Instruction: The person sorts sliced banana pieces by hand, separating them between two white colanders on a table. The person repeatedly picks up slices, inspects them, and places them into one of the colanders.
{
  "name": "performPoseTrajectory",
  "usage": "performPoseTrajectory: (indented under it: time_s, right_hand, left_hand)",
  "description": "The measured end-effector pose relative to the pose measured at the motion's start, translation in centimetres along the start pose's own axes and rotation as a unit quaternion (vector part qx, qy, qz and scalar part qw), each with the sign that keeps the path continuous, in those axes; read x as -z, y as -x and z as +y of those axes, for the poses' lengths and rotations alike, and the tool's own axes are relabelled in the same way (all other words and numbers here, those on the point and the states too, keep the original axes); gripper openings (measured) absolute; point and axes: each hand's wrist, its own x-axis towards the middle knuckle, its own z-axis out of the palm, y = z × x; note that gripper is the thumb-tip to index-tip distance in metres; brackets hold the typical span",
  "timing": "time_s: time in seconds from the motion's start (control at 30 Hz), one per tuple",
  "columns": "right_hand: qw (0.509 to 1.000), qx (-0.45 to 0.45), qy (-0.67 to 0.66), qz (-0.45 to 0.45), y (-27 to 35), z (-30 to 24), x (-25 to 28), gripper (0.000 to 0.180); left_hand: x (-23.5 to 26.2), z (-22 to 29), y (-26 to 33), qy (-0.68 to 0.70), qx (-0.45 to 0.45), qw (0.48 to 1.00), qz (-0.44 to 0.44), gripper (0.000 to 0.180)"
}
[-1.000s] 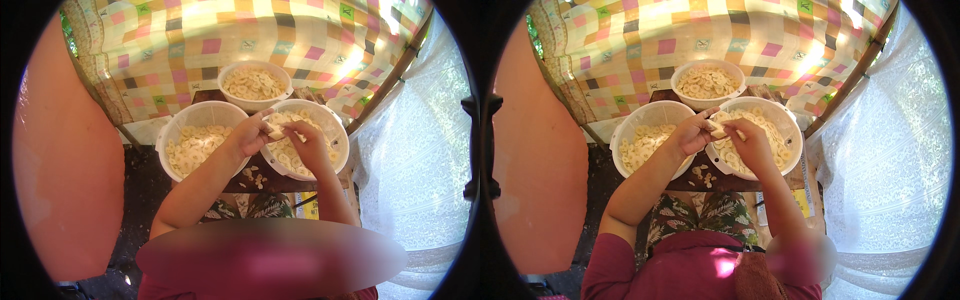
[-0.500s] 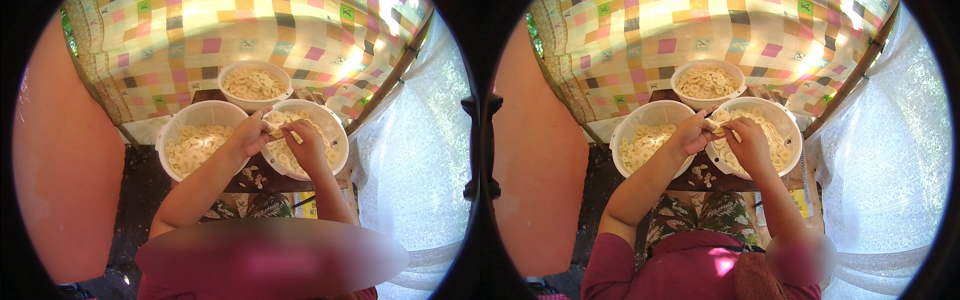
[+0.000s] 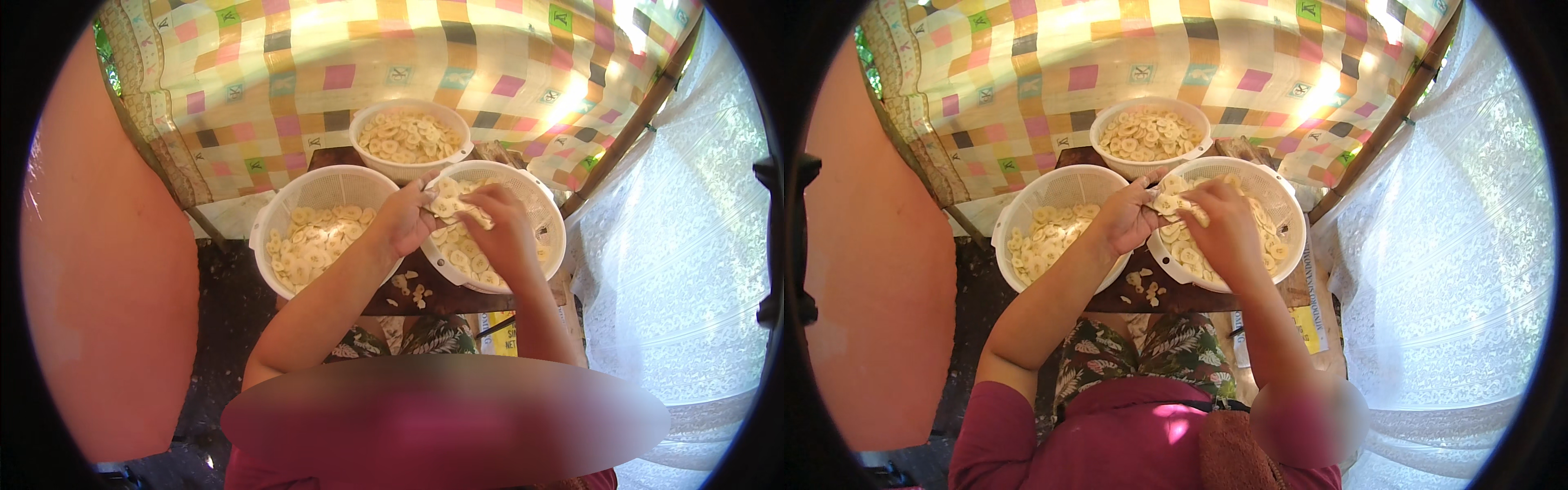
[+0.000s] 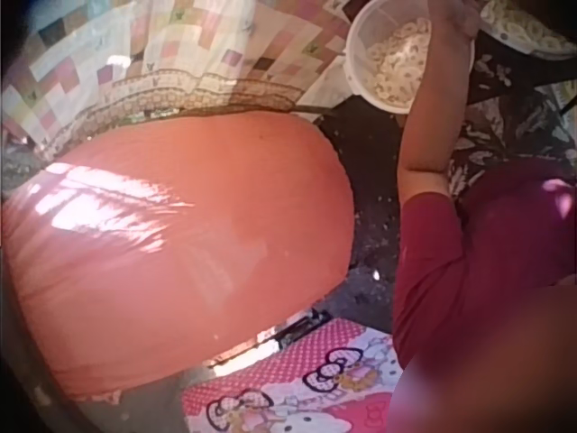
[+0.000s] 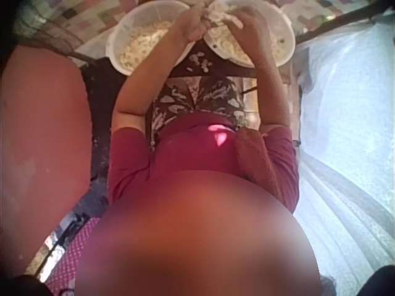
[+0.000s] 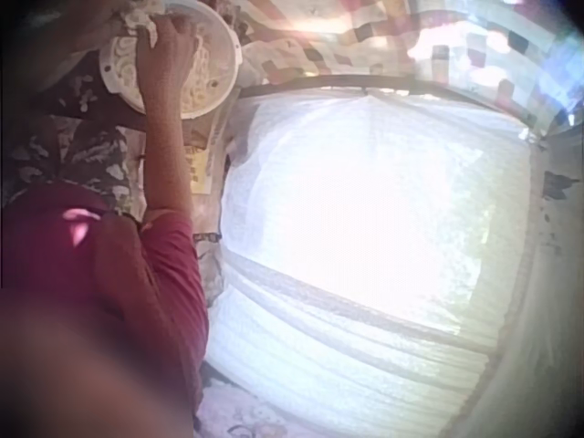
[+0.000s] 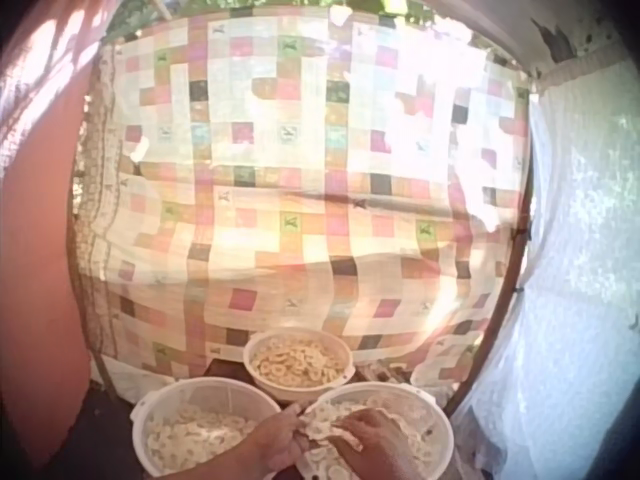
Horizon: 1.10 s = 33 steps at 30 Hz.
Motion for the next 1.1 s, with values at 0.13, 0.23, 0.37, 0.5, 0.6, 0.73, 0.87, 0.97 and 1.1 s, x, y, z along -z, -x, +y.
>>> performPoseTrajectory:
  time_s: [0.13, 0.23, 0.37, 0.5, 0.6, 0.73, 0.87, 0.97, 1.1]
  right_hand:
    - [0.999, 0.002, -0.003, -0.047, -0.3, -1.2, -1.8, 0.018]
    - [0.998, -0.031, -0.024, -0.044, -0.6, -0.8, -2.1, 0.019]
    - [0.981, -0.109, -0.158, -0.01, -0.6, 0.6, -2.0, 0.019]
    - [0.97, -0.152, -0.175, 0.078, -1.3, 2.4, -0.4, 0.015]
    - [0.979, -0.119, -0.039, 0.158, -1.6, 2.9, 1.4, 0.016]
    - [0.997, -0.064, -0.01, 0.046, -0.7, 1.2, 1.5, 0.02]
    - [0.999, -0.026, 0.021, -0.025, 0.1, -0.7, -0.3, 0.024]
    - [0.998, -0.031, 0.031, -0.038, 0.1, -0.7, -0.7, 0.019]
    - [0.999, -0.044, -0.006, 0.02, -0.3, 0.7, 0.0, 0.016]
  left_hand:
    - [0.4, 0.2, 0.1, -0.017, 0.008, 1.0, -0.022, 0.045]
    - [0.4, 0.2, 0.3, 0.003, 0.012, 1.0, -0.015, 0.046]
    - [0.3, 0.3, 0.2, -0.009, 0.02, 0.999, -0.031, 0.047]
    - [0.1, 0.4, 0.1, 0.038, 0.021, 0.998, -0.043, 0.047]
    - [0.1, 0.4, 0.1, 0.036, 0.021, 0.999, -0.02, 0.048]
    - [0.1, 0.2, -0.2, 0.028, 0.024, 0.999, -0.019, 0.051]
    - [0.2, 0.1, 0.0, -0.036, 0.019, 0.999, -0.017, 0.057]
    - [-0.1, 0.0, 0.2, -0.052, 0.021, 0.998, 0.005, 0.06]
    - [-0.7, 0.1, 0.5, -0.066, 0.023, 0.997, 0.016, 0.059]
